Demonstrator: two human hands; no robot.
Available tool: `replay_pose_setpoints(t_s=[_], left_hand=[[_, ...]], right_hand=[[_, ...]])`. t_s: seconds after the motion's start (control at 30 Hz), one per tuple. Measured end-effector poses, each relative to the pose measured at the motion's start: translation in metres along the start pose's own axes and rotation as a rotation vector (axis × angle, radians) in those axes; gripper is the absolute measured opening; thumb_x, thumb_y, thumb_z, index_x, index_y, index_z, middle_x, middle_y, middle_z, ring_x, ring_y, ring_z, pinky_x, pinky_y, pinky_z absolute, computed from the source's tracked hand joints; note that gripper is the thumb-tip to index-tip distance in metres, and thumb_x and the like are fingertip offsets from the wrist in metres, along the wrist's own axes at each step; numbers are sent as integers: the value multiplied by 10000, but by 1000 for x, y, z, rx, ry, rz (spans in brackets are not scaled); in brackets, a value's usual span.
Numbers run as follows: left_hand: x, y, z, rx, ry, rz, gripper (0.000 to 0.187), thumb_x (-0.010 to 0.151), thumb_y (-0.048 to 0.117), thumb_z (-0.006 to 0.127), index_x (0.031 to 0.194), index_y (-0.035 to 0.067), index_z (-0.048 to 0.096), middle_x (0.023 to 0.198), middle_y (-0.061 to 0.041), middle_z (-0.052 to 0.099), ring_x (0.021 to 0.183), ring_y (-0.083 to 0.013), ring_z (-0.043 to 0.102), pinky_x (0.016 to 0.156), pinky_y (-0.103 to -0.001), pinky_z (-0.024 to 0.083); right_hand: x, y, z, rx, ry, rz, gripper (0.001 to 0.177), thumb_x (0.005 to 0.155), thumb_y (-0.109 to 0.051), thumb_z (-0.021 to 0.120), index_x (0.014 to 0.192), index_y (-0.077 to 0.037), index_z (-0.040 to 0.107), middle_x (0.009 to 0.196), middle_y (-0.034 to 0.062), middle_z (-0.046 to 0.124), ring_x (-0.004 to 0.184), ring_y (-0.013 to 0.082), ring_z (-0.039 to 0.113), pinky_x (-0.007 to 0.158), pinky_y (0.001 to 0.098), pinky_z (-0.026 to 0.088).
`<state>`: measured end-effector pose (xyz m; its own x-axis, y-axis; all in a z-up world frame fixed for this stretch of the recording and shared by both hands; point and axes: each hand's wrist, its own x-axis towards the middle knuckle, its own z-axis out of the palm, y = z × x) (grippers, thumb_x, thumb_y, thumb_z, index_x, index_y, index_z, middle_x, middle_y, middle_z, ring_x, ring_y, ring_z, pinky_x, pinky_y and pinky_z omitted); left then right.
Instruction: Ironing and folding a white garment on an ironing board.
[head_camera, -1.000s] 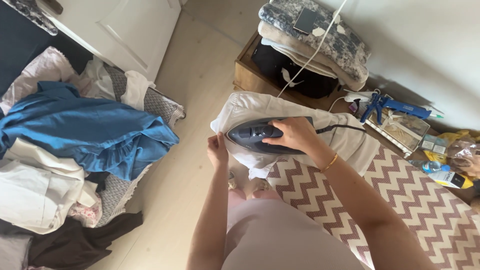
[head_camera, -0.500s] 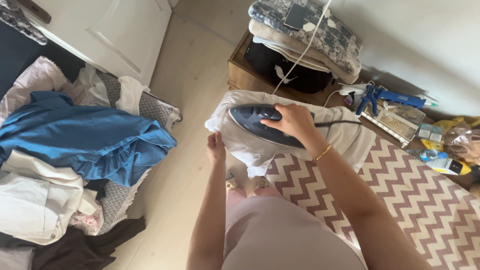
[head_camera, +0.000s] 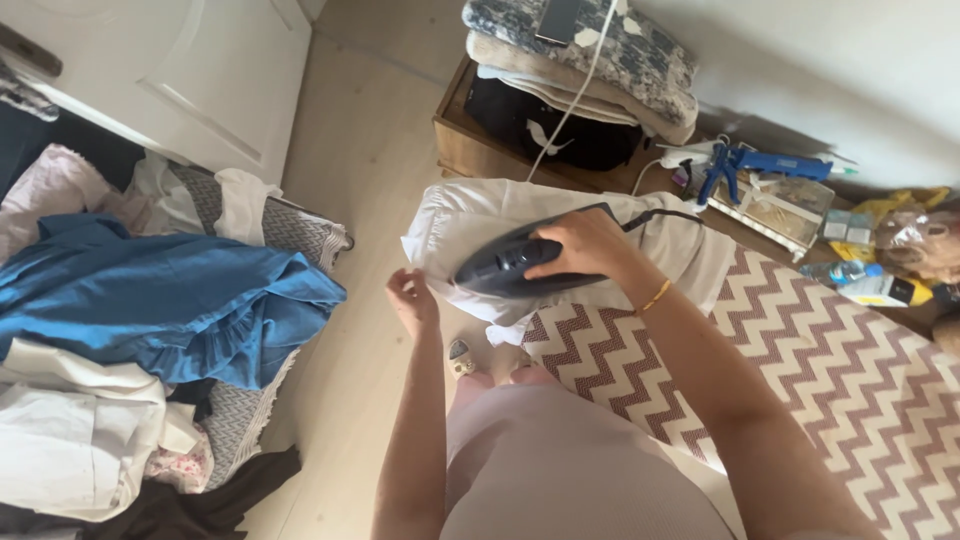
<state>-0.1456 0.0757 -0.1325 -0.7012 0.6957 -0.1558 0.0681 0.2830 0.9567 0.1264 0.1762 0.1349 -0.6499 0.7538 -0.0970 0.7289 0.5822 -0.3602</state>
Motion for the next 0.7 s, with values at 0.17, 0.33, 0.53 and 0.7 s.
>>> replay_pose_setpoints(t_s=[0.17,0.33,0.53,0.7], left_hand=[[-20,81,-6,32,55,81,337,984,179,677,1270,59,546,1161,-69,570,869,-174,582,751,-320,521],[-49,115,30,-116,-113,257,301,1003,100,652,1271,50,524,1183,-69,565,858,-156,566,721,-293,513],[-107,165,85,-138,-499,403,234,995,86,660,1206,43,569,1116,-67,617,795,-153,573,680,-297,505],[-158,181,115,-35,-838,372,182,982,121,660,1142,49,611,1065,-51,641,813,-157,601,636,-303,518]], right_hand=[[-25,-10,-22,16,185,149,575,767,-654,768,1055,-156,786,788,117,739,761,339,711,679,440,549],[-103,-27,-85,-193,425,503,593,745,-652,803,1073,-158,801,811,110,764,715,342,712,641,432,547],[-225,-34,-71,49,433,1116,565,783,-624,764,1113,-165,784,697,80,749,653,291,728,643,429,552],[-306,-13,5,103,471,1478,603,813,-679,730,1103,-152,779,790,117,757,741,316,736,714,444,560]])
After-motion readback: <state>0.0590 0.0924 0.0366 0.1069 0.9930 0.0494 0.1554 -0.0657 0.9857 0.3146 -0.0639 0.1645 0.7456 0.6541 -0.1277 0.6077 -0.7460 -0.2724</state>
